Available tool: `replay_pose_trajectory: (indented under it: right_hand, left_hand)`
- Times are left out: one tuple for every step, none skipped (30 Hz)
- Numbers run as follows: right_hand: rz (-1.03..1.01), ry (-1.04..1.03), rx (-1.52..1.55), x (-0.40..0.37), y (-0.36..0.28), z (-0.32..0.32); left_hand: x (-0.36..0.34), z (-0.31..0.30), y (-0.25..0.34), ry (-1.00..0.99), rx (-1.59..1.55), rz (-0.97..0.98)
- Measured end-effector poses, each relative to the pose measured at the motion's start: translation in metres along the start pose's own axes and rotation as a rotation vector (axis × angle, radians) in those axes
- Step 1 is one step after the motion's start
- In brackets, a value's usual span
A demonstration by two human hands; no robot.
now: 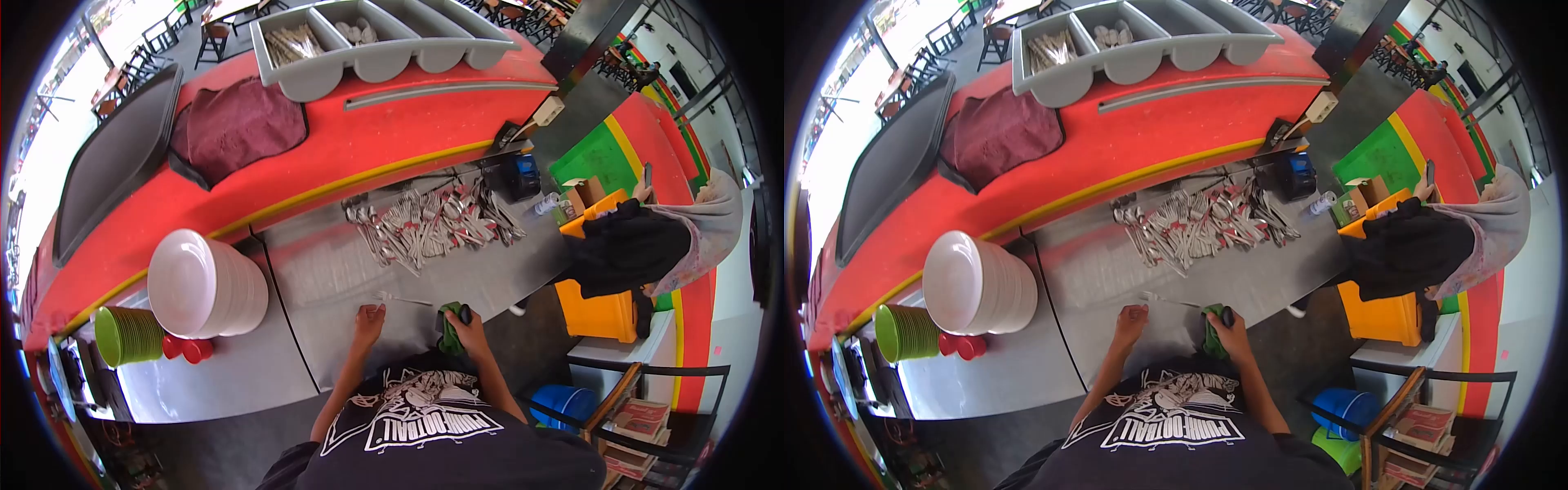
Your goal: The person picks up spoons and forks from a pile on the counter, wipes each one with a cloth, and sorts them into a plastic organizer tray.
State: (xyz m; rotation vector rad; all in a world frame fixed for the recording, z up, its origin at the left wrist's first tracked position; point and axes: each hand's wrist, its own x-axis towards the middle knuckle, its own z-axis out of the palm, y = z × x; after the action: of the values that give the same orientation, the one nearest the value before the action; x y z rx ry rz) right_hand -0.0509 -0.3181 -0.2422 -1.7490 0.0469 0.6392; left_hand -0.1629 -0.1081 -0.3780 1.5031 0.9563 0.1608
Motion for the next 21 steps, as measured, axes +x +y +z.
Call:
replay_pose_trajectory:
  right_hand:
    - [0.092,0.022,0.034,-0.01,0.0,-0.009]
    - [0.093,0.032,0.017,-0.009,0.005,-0.016]
    - [0.078,0.013,0.02,-0.002,0.007,-0.02]
    - [0.066,-0.007,0.025,0.006,0.007,-0.022]
    - [0.056,-0.028,0.036,0.012,0.007,-0.021]
    - [0.053,-0.055,0.045,0.02,0.002,-0.017]
    - [0.003,-0.083,0.042,0.027,-0.004,-0.012]
    - [-0.049,-0.11,0.039,0.034,-0.009,-0.008]
    - [-0.104,-0.137,0.033,0.039,-0.016,-0.008]
    - [-0.162,-0.183,-0.02,0.04,-0.026,-0.011]
    - [-0.184,-0.22,-0.024,0.044,-0.027,-0.017]
    - [-0.202,-0.26,-0.029,0.046,-0.025,-0.024]
    - [-0.226,-0.302,-0.033,0.05,-0.025,-0.035]
    - [-0.239,-0.353,-0.027,0.06,-0.015,-0.048]
    - [-0.229,-0.371,-0.053,0.068,-0.011,-0.063]
    - [-0.22,-0.387,-0.076,0.075,-0.009,-0.079]
    - [-0.228,-0.4,-0.091,0.086,-0.006,-0.094]
    - [-0.204,-0.407,-0.056,0.093,-0.011,-0.109]
    - [-0.192,-0.389,-0.035,0.1,-0.016,-0.124]
    - [-0.18,-0.37,-0.012,0.106,-0.019,-0.137]
    - [-0.17,-0.35,0.011,0.117,-0.022,-0.148]
  left_hand:
    - [-0.014,0.008,-0.007,0.042,-0.008,-0.073]
    - [-0.018,0.015,-0.01,0.05,0.047,-0.115]
    - [-0.01,0.027,-0.021,0.125,0.11,-0.077]
    - [0.004,0.044,-0.045,0.2,0.176,-0.041]
    - [0.009,0.054,-0.059,0.274,0.249,-0.003]
    - [0.01,0.056,-0.047,0.287,0.263,-0.015]
    - [0.011,0.055,-0.021,0.304,0.274,-0.023]
    - [0.011,0.058,-0.004,0.321,0.283,-0.028]
    - [0.019,0.066,-0.004,0.358,0.273,-0.011]
    - [0.031,0.074,-0.008,0.4,0.255,0.009]
    - [0.039,0.084,-0.013,0.444,0.237,0.019]
    - [0.04,0.093,-0.009,0.449,0.224,0.016]
    - [0.042,0.103,0.0,0.458,0.21,0.018]
    - [0.041,0.111,0.007,0.465,0.201,0.017]
    - [0.04,0.121,0.007,0.451,0.164,0.015]
    - [0.038,0.131,0.003,0.436,0.13,0.016]
    - [0.043,0.139,-0.001,0.425,0.097,0.036]
    - [0.048,0.146,0.001,0.514,0.127,0.011]
    - [0.051,0.152,0.001,0.6,0.16,-0.017]
    - [0.055,0.155,0.001,0.684,0.195,-0.044]
    - [0.066,0.151,0.008,0.728,0.206,-0.015]
